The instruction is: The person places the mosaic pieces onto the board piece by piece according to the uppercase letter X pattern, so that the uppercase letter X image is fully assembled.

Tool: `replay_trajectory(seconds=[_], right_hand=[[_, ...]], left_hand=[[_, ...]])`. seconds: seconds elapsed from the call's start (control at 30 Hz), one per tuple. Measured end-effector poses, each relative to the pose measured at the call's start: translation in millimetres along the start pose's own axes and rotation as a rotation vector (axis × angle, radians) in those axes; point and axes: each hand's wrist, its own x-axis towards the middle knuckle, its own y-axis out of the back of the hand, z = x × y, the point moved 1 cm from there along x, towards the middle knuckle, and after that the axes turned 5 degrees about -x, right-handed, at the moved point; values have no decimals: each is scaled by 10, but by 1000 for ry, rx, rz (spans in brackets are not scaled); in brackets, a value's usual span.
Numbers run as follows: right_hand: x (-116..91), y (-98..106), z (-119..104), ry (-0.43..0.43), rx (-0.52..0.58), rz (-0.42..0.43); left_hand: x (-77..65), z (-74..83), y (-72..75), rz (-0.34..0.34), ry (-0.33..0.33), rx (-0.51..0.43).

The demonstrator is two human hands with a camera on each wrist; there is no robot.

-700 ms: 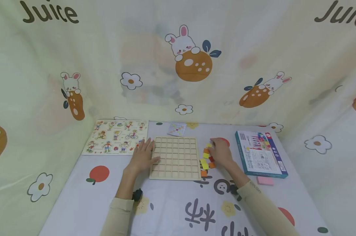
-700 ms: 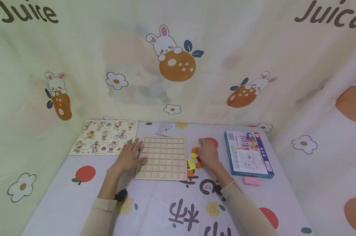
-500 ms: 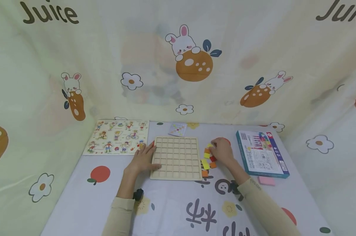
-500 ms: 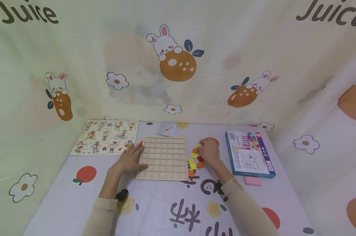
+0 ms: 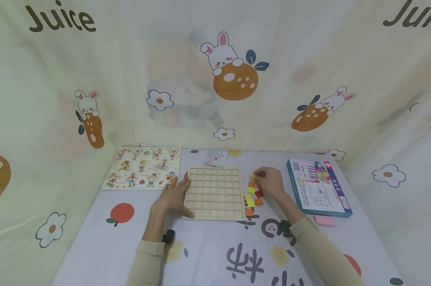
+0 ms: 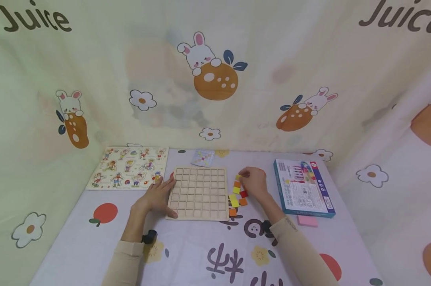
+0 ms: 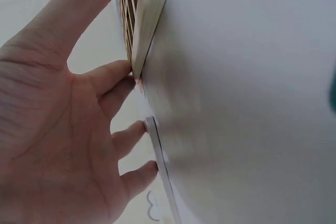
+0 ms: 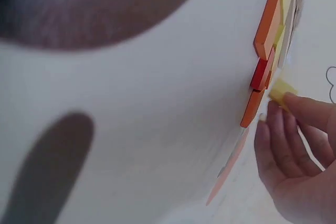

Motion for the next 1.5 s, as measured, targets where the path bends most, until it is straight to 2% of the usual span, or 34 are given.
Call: replay_trajectory(seconds=[0.23, 0.53, 0.67, 0.83, 0.97, 1.23, 1.5], right_hand=[[39, -11, -65, -1, 125, 11], [142, -184, -391, -31, 298, -91], [174, -274, -570, -7, 405, -144], [208, -369, -750, 59, 461, -152], [223, -459, -839, 84, 435, -140], [270, -623, -1023, 89, 561, -223], [321, -757, -1233, 92, 610, -274]], left_hand=[[-14, -5, -1, -5, 2, 16], [-14, -39, -14, 5, 18, 15], [-28, -52, -14, 0, 24, 25], [-25, -45, -4, 2, 19, 24], [-8, -54, -15, 7, 12, 24], [-14, -50, -23, 12, 21, 15], [-11, -24, -1, 2, 9, 17]])
